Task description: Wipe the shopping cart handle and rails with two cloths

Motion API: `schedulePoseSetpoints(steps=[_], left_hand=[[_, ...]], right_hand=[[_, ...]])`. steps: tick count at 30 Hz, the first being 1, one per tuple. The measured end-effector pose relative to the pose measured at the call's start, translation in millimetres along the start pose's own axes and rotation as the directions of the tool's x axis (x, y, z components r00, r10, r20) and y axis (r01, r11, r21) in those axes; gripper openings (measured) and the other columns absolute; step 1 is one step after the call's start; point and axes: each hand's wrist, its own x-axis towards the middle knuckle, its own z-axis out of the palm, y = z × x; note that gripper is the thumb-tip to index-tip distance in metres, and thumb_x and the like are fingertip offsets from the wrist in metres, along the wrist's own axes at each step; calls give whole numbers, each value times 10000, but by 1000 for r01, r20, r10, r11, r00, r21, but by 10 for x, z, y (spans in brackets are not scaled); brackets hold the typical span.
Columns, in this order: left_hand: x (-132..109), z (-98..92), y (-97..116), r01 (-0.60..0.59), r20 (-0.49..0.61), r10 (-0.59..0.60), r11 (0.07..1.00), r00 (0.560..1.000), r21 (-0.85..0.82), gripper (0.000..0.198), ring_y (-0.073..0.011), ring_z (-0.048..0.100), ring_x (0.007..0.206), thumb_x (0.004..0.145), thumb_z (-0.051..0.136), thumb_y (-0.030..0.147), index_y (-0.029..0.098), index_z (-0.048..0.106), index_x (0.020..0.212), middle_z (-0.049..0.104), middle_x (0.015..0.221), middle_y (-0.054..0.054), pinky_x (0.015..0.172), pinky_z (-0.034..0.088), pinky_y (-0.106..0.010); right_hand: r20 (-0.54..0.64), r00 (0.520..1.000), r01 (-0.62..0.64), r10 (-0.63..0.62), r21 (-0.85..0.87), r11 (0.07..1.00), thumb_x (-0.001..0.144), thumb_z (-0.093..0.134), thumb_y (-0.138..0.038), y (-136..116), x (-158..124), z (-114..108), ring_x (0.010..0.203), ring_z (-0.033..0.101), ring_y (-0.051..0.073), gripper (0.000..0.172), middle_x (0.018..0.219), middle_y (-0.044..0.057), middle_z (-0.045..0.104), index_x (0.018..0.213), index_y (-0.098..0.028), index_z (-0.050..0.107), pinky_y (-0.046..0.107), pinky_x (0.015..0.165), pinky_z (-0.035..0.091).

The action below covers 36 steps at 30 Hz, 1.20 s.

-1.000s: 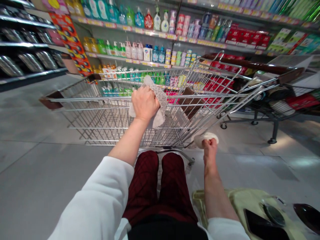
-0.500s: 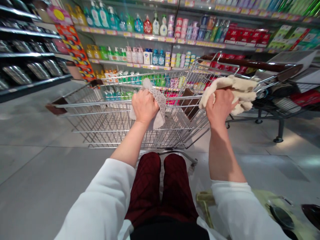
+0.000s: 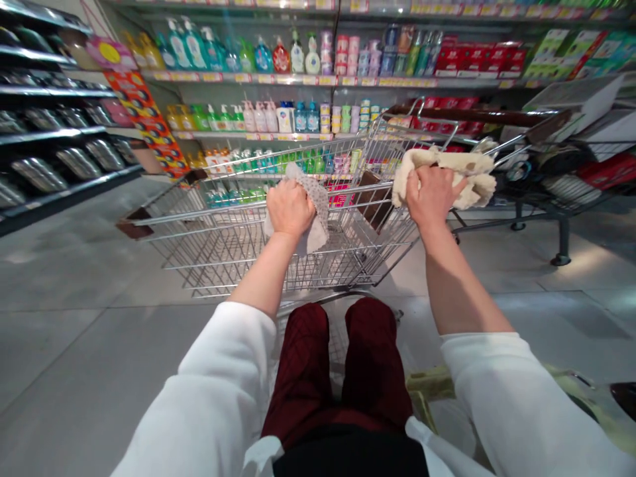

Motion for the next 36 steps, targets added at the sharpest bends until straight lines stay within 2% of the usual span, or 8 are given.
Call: schedulePoseSetpoints(steps=[5,11,14,18,24,31,36], left_hand=[[148,108,-100,20,51,-23,997,998,75,405,-292,572,982,935,315,340,155,675,933,679,1021,-175,834,368,-405],[328,246,-190,54,109,-71,987,991,153,479,-301,563,1036,949,262,346,132,690,969,679,1063,-186,873,371,-396],[398,302,-206,47,117,-69,982,991,186,483,-307,574,1032,947,260,330,132,701,962,682,1060,-187,858,384,-397],[478,393,-246,43,118,-71,973,991,225,461,-304,596,1004,945,283,318,130,704,947,690,1046,-185,827,394,-389],[627,591,-434,38,76,-62,958,995,283,411,-297,618,986,939,316,290,137,696,905,698,997,-172,791,399,-374],[811,737,-610,28,82,-54,958,995,286,414,-299,623,977,957,315,308,152,694,897,704,986,-152,764,396,-372],[827,796,-648,31,66,-51,960,997,279,412,-299,611,985,960,318,296,144,697,905,699,997,-153,767,383,-374]], right_hand=[[19,996,92,-92,-37,995,1003,333,-448,5,58,122,1133,454,254,433,1107,121,626,1027,-143,639,583,1082,204],[94,982,165,-162,-22,986,974,327,-484,1,188,282,1176,458,323,433,1207,139,615,1132,-204,617,667,1089,172],[79,985,154,-155,17,988,961,354,-478,-27,260,395,1172,463,327,417,1183,138,626,1108,-203,630,676,1089,146],[4,994,105,-106,33,994,959,364,-452,-77,322,590,1130,478,310,385,1084,121,653,1002,-197,649,664,1097,119],[-91,992,84,-82,23,996,963,349,-434,-162,433,944,1088,474,291,379,1009,106,649,930,-196,642,633,1106,97],[-59,990,131,-128,41,991,960,338,-439,-264,571,1148,1085,467,293,385,995,99,645,922,-198,636,653,1098,86],[-64,990,128,-126,22,992,956,338,-429,-255,579,1217,1083,464,301,385,1009,108,649,918,-190,637,663,1090,98]])
